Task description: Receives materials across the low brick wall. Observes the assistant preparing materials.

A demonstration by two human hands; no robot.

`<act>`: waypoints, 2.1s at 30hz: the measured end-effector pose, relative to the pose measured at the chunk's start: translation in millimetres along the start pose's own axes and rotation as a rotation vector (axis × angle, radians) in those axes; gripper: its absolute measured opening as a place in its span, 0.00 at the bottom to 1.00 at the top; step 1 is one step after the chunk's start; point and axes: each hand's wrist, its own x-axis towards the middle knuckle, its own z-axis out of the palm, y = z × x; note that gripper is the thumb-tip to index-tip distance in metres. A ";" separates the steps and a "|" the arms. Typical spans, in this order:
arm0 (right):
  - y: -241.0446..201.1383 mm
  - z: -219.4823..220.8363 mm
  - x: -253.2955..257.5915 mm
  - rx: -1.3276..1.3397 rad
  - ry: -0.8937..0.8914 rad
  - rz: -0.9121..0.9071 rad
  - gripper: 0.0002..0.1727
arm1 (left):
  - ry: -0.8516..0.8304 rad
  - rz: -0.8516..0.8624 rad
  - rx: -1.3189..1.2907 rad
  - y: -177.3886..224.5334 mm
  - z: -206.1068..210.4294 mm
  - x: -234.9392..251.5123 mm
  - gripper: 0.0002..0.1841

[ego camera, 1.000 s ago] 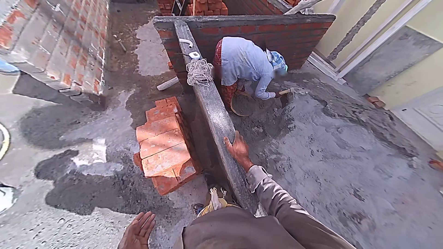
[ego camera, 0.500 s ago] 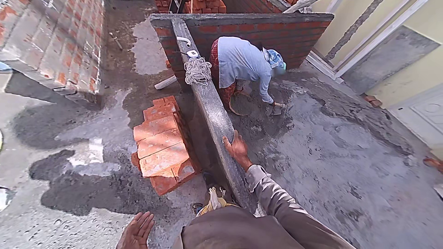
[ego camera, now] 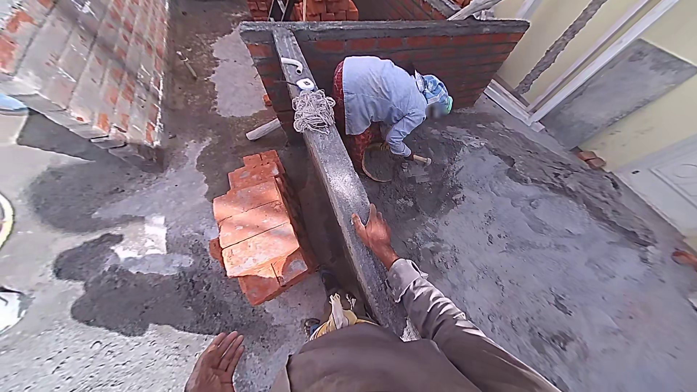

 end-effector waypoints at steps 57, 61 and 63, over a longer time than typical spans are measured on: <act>-0.3 -0.9 0.1 0.007 -0.002 -0.002 0.55 | 0.014 -0.005 0.002 -0.4 0.4 1.8 0.25; -0.4 -1.6 -0.2 -0.001 -0.017 0.006 0.55 | 0.018 -0.007 0.003 -0.7 1.1 1.5 0.25; -1.1 -2.1 -0.5 0.000 -0.024 0.010 0.55 | 0.021 -0.011 0.004 0.8 2.3 0.9 0.24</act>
